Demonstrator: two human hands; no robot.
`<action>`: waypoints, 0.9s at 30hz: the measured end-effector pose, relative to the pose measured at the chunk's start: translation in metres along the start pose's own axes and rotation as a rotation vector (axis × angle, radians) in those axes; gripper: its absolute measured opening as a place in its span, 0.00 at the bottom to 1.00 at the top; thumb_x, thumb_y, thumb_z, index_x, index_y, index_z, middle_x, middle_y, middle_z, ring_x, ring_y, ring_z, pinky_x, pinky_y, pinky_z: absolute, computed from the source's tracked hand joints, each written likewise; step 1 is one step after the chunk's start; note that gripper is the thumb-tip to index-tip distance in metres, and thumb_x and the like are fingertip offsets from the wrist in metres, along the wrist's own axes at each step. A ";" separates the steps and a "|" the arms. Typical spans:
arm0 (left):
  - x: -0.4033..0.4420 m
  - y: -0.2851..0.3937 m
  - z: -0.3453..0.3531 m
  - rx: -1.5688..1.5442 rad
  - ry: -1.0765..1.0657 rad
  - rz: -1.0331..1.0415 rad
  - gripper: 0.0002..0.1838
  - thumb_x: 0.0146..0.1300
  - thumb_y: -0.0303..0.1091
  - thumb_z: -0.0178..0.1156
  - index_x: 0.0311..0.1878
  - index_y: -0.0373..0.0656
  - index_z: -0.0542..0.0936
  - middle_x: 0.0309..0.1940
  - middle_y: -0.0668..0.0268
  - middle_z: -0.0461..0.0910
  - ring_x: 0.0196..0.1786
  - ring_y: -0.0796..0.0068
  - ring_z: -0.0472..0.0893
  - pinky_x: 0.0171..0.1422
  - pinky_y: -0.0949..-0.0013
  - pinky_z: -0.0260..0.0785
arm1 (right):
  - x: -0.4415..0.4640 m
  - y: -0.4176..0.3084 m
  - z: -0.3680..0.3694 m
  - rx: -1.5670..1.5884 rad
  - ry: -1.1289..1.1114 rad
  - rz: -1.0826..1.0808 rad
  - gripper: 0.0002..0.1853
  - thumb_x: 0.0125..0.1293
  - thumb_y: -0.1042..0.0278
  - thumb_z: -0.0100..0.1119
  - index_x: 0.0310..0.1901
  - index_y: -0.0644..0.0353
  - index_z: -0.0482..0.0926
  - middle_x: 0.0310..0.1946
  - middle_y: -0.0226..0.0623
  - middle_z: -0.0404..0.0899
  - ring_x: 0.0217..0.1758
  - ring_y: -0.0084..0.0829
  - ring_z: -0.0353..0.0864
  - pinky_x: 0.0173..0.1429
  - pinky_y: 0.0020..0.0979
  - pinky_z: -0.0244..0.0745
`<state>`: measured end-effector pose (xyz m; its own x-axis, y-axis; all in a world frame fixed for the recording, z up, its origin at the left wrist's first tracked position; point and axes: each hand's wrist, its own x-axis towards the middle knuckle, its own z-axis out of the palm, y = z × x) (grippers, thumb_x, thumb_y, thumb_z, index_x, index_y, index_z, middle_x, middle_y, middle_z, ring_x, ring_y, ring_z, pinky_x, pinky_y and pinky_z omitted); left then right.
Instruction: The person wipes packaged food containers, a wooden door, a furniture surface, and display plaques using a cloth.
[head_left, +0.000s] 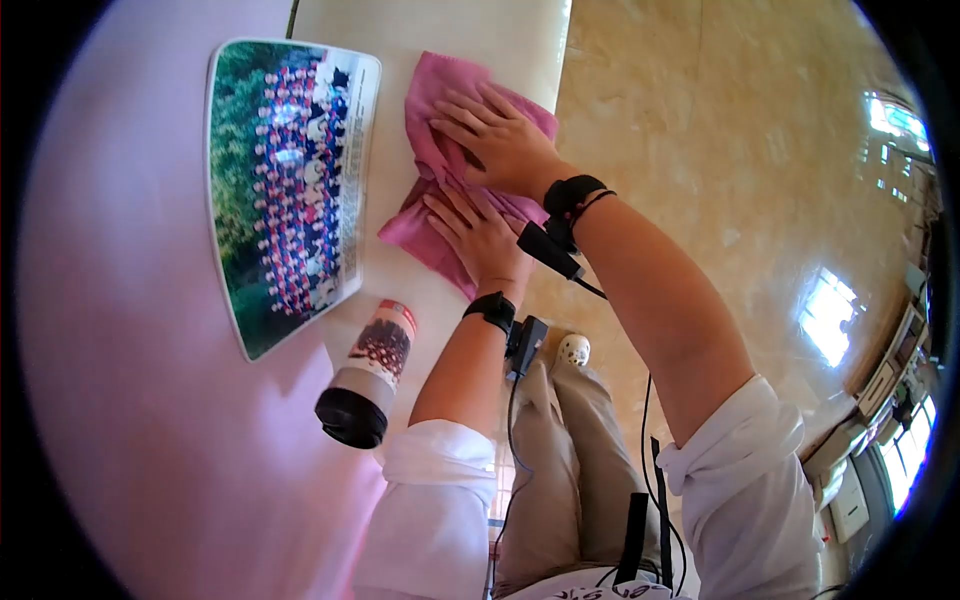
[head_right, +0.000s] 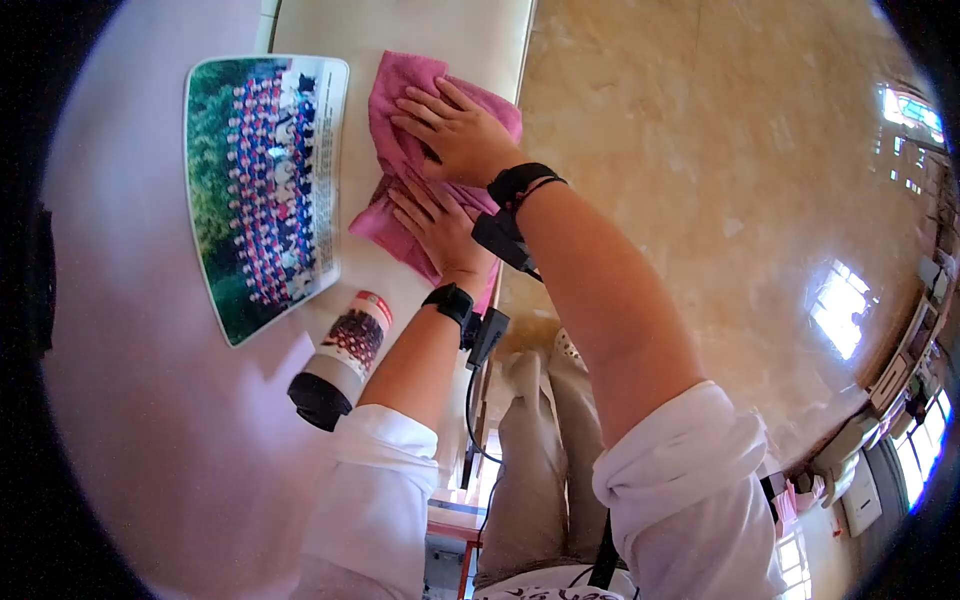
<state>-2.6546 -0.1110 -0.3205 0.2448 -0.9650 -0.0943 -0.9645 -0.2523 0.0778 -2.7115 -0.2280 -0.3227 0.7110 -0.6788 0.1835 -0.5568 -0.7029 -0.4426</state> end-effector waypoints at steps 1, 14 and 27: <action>0.002 0.001 0.000 0.006 0.003 0.003 0.33 0.45 0.43 0.48 0.52 0.28 0.60 0.58 0.41 0.47 0.61 0.36 0.42 0.63 0.47 0.33 | 0.004 0.003 -0.001 0.001 -0.016 -0.017 0.31 0.46 0.56 0.48 0.56 0.52 0.60 0.58 0.31 0.56 0.64 0.27 0.47 0.67 0.36 0.35; 0.032 0.012 -0.010 -0.078 -0.098 -0.003 0.36 0.46 0.45 0.49 0.54 0.28 0.52 0.57 0.36 0.42 0.59 0.29 0.39 0.60 0.39 0.31 | 0.027 0.028 -0.016 0.150 -0.053 -0.070 0.30 0.41 0.55 0.54 0.51 0.50 0.67 0.55 0.33 0.59 0.63 0.31 0.49 0.66 0.41 0.37; 0.132 0.021 -0.009 0.100 -0.078 0.170 0.36 0.47 0.43 0.48 0.55 0.26 0.52 0.57 0.39 0.45 0.61 0.34 0.38 0.61 0.42 0.28 | 0.086 0.097 -0.028 0.120 0.079 -0.020 0.25 0.42 0.61 0.54 0.48 0.52 0.70 0.53 0.34 0.62 0.61 0.30 0.54 0.66 0.37 0.40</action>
<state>-2.6419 -0.2441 -0.3227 0.0727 -0.9837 -0.1647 -0.9973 -0.0737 0.0005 -2.7168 -0.3610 -0.3252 0.6830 -0.6826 0.2601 -0.4837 -0.6894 -0.5392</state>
